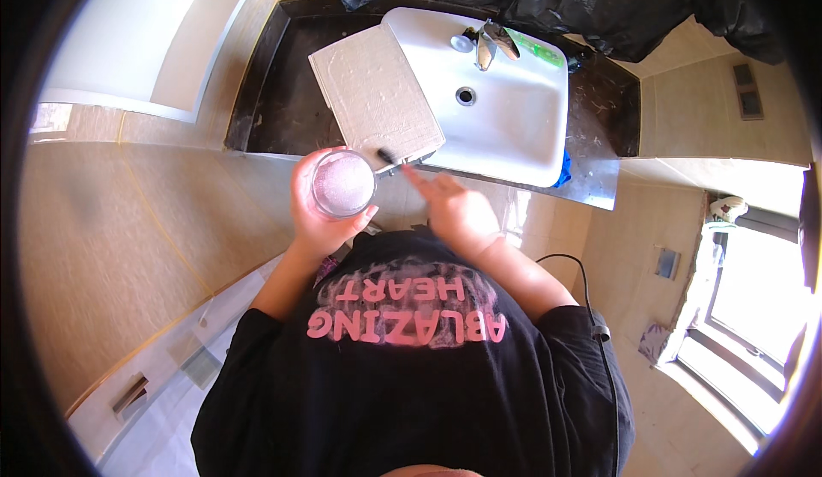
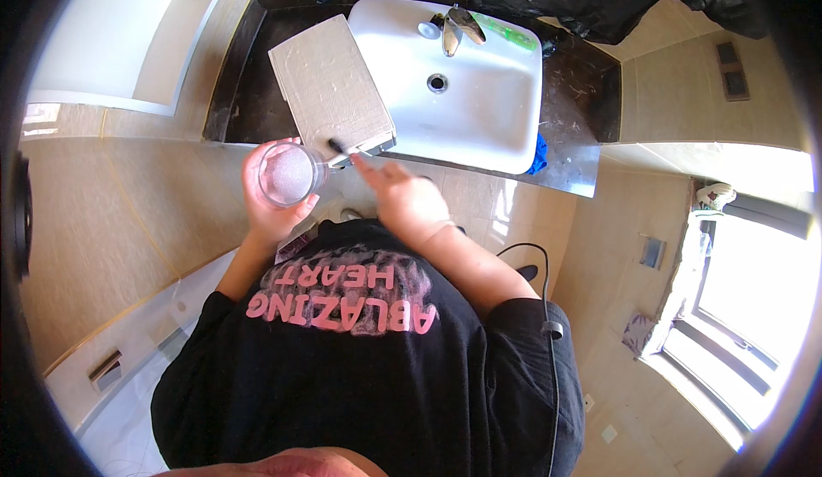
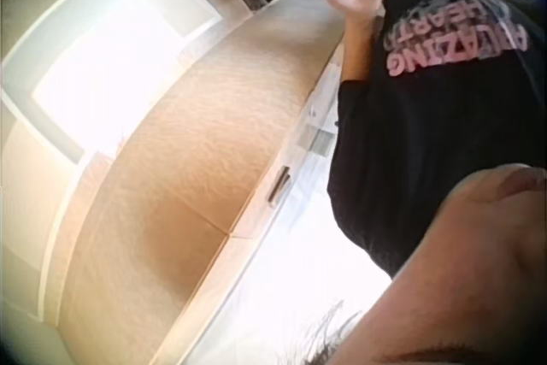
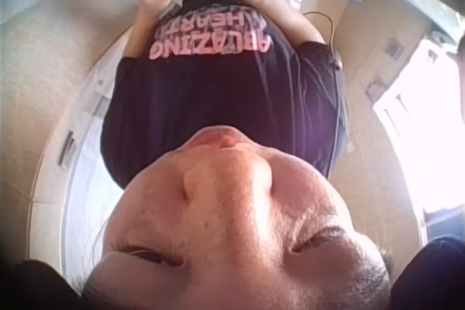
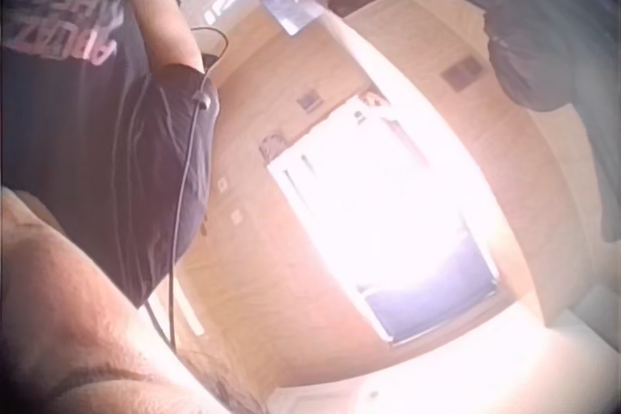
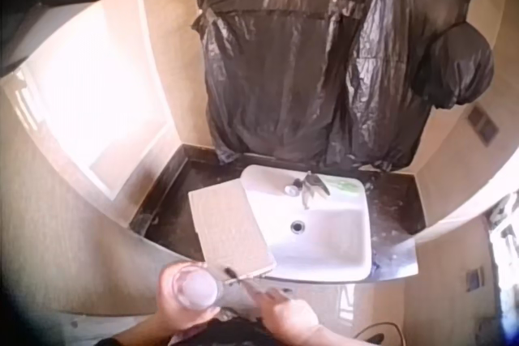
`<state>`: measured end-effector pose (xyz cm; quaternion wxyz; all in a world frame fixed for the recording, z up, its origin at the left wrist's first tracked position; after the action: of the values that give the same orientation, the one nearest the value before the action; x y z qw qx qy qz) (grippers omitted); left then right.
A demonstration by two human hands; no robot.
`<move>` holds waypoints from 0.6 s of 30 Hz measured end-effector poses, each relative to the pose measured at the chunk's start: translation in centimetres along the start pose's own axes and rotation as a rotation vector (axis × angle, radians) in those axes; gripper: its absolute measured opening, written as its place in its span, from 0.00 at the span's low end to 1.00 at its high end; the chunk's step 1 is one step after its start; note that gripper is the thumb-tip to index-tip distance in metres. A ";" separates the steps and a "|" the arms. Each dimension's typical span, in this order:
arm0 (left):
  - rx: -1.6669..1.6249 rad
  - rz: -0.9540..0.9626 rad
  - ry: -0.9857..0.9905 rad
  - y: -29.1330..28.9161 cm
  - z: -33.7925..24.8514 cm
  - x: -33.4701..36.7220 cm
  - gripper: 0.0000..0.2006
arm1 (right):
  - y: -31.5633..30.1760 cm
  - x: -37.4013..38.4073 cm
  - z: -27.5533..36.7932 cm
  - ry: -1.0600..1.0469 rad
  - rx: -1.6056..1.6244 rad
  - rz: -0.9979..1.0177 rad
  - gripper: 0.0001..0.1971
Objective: The person rinses a glass under running water, then uses a brush to apply a white substance to a rectangular tile and wipes it with a blue cloth. The person repeats the brushing and wiping on the tile multiple times.
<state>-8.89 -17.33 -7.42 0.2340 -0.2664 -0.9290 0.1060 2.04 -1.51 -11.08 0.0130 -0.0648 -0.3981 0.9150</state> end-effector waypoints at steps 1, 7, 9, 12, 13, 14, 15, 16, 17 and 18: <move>0.004 0.003 -0.014 -0.1 -0.1 -0.2 0.45 | 0.7 0.1 0.9 -0.040 0.017 0.022 0.36; -0.024 -0.051 -0.025 -1.7 0.1 -1.5 0.45 | -4.4 -0.9 -3.6 0.063 -0.043 -0.273 0.35; -0.010 -0.072 -0.035 -2.3 0.3 -1.7 0.44 | -3.7 -0.8 -3.4 0.085 -0.078 -0.223 0.37; 0.018 -0.093 -0.041 -2.9 0.7 -1.1 0.44 | 0.5 0.3 0.3 -0.011 -0.002 -0.028 0.39; 0.021 -0.105 -0.048 -3.1 0.7 -1.1 0.44 | 1.4 0.8 1.7 -0.031 0.024 0.027 0.39; 0.022 -0.116 -0.056 -3.3 0.8 -1.1 0.44 | 2.1 1.1 2.6 -0.050 0.050 0.080 0.38; 0.006 -0.125 -0.058 -3.6 0.8 -1.1 0.44 | 1.9 1.2 2.6 -0.051 0.030 0.060 0.38; 0.024 -0.120 -0.040 -3.8 0.6 -1.2 0.44 | 1.5 1.3 2.3 -0.050 0.010 0.038 0.37; 0.041 -0.114 -0.022 -4.0 0.5 -1.4 0.44 | 1.0 1.4 1.7 -0.049 -0.010 0.016 0.36; 0.063 -0.113 -0.003 -4.3 0.3 -1.5 0.44 | 0.1 1.4 -0.1 -0.001 -0.101 -0.024 0.37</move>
<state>-9.84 -21.74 -6.83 0.2464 -0.2059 -0.9392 0.1221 0.61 -1.41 -11.33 0.0204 -0.0600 -0.4444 0.8936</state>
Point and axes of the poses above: each hand's wrist, its own x-axis towards the middle knuckle, its own y-axis out of the palm, z = x × y, the point moved 9 cm from there along x, towards the middle knuckle, and after that the axes turned 13 degrees about x, right-handed, at the moved point
